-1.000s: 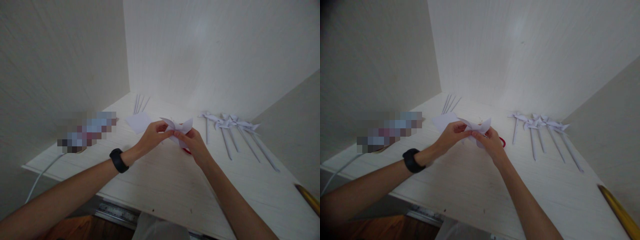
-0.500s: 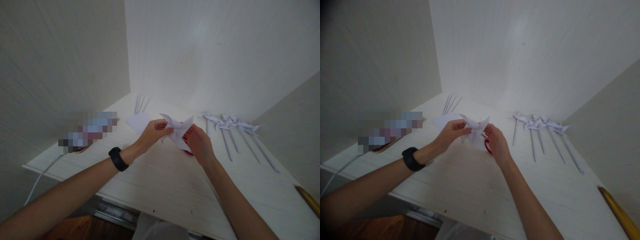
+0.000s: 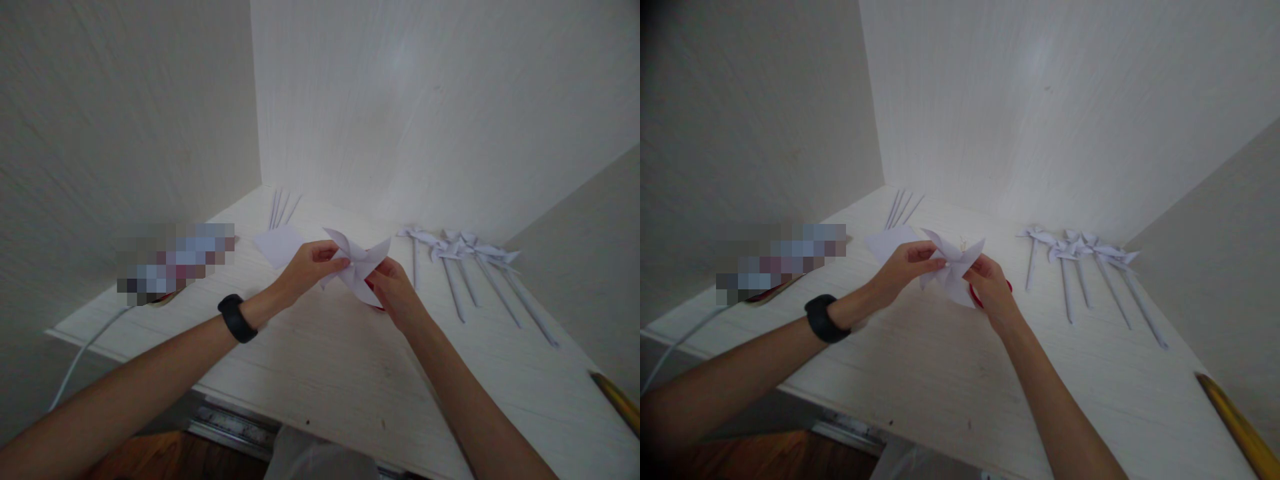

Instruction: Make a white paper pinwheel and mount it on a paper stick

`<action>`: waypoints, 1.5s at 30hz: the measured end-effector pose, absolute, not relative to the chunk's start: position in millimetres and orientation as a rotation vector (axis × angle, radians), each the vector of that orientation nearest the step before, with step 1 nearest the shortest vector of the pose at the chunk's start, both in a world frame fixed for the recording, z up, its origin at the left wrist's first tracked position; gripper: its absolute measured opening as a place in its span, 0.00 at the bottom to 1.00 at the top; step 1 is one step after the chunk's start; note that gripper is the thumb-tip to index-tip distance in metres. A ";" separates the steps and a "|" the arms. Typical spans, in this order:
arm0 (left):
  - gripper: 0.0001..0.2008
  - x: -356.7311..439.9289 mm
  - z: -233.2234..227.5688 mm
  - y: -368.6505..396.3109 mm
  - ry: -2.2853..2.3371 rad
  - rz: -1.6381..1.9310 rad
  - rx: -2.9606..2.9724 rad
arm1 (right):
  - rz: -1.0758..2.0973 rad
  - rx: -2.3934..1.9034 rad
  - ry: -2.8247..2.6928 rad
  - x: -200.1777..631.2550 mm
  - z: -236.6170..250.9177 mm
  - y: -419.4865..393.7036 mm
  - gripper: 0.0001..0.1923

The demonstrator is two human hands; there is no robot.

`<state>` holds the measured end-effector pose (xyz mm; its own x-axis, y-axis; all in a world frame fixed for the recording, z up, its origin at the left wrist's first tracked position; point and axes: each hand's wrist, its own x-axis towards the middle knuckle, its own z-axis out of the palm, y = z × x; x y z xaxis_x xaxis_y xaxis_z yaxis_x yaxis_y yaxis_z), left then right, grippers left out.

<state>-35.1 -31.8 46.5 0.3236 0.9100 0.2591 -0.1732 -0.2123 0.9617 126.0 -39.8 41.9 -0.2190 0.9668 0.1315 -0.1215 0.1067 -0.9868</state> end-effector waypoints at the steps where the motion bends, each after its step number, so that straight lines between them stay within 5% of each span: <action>1: 0.11 -35.0 47.0 -32.1 0.728 1.172 1.421 | 1.333 -0.928 -1.352 126.3 41.6 -39.8 0.18; 45: 0.15 -35.0 48.0 -33.6 0.689 1.072 1.350 | 1.356 -0.930 -1.407 129.8 37.9 -38.7 0.09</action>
<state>-35.0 -33.6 48.0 0.3960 0.9000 0.1823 -0.2087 -0.1051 0.9723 129.8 -38.7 37.9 -0.2712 0.9551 0.1193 -0.0837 0.1001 -0.9915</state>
